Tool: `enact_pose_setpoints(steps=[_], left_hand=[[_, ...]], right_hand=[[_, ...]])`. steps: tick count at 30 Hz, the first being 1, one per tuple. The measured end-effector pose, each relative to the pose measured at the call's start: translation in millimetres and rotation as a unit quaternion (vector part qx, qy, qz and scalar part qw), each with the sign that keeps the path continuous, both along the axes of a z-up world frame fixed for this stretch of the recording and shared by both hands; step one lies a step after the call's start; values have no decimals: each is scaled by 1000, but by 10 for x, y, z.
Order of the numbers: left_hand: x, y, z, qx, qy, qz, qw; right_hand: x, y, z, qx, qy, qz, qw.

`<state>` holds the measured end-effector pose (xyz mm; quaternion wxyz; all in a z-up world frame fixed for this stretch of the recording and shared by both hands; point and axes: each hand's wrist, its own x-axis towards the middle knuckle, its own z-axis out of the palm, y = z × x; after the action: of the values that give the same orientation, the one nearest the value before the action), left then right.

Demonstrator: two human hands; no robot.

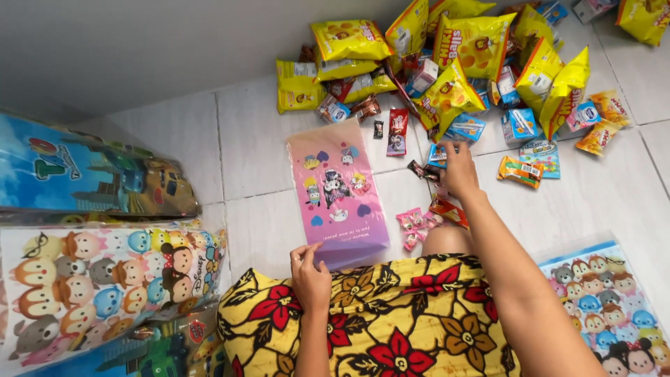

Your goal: Manually packing various small snack packets and candies into decorative plastic bags while sitting on the floor.

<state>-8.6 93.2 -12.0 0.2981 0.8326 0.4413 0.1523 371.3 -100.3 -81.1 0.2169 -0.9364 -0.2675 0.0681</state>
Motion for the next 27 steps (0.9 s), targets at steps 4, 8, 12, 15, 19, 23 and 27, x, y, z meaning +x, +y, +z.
enact_pose_setpoints(steps=[4,8,12,15,19,23,27], left_hand=[[16,-16,-302,12,-34,-6,999],[-4,-37,-294,50,-34,-37,997],[-9,-84,-167,65,-27,-50,996],[-33,-69,-202,64,-34,-55,996],[-81,-71,-224,42,-41,-46,997],[-143,-61,-55,26,-62,-49,997],[-229,-83,-133,-3,-82,-46,996]], right_hand=[[19,-165,-296,44,-28,-25,998],[-208,-225,-24,436,337,-238,800],[-525,-257,552,545,553,-92,623],[-1106,72,1256,466,489,18,737],[-1877,437,1563,319,348,168,865],[-2382,752,1161,65,-93,321,940],[-2660,913,819,0,-233,310,922]])
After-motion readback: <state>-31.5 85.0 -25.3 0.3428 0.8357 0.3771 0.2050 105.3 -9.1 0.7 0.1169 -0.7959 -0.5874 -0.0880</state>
